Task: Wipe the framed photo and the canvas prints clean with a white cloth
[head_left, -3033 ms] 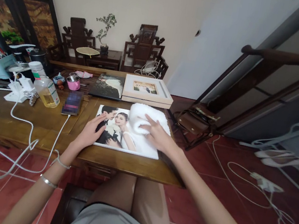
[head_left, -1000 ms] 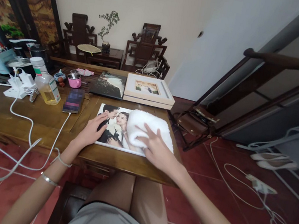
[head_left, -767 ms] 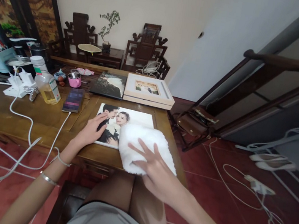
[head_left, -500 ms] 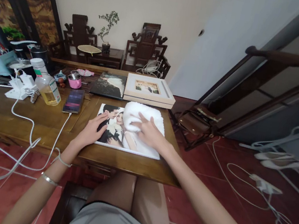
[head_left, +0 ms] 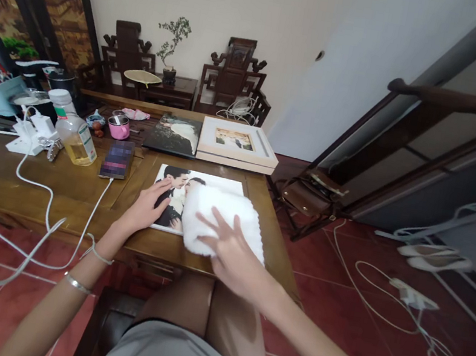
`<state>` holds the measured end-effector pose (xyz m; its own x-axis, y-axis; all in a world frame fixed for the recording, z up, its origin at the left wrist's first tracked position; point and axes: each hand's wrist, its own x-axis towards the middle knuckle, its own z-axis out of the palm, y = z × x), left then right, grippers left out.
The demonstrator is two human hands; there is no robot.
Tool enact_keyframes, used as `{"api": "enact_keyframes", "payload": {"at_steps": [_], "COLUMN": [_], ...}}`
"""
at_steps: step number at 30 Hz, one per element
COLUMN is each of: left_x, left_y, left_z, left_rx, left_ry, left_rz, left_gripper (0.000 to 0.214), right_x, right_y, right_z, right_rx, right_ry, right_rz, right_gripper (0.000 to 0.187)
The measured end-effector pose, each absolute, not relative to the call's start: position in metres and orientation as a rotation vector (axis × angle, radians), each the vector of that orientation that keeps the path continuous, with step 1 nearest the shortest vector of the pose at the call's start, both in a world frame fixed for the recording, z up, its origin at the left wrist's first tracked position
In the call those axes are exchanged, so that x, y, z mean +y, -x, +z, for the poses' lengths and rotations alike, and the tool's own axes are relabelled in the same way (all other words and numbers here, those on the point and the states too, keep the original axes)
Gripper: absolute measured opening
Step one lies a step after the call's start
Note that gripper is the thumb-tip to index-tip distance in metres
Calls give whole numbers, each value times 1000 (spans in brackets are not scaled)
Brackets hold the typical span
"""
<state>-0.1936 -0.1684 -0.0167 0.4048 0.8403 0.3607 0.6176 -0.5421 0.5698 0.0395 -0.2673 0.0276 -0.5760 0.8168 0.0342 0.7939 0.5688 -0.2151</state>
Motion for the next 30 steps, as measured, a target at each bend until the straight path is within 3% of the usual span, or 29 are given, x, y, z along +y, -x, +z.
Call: {"api": "enact_keyframes", "payload": {"at_steps": [5,12,18,21,30], "left_x": [-169,-168,-169,-169,-169], "left_y": [194,195,195,195,194], "left_z": [-17,-16,-15,-16,-17], "left_rx": [1259,1253,1251,1254,1248], "left_ry": [-2311,-2309,-2319,-2307,-2293], "left_rz": [889,892,889,884,899], "left_gripper": [44,43,43,43,44], "right_x": [-278,-190,-141,-158,-278], "right_y": [-40,-41,-35,-30,-25], "right_z": [30,28,29,27,31], "right_rx": [-2728,-2566,-2501,-2520,-2669], "right_ry": [1289,1446,1589,1537,1350], "right_rz": [338,255,219,196,321], "right_gripper": [64,51,53,49,62]}}
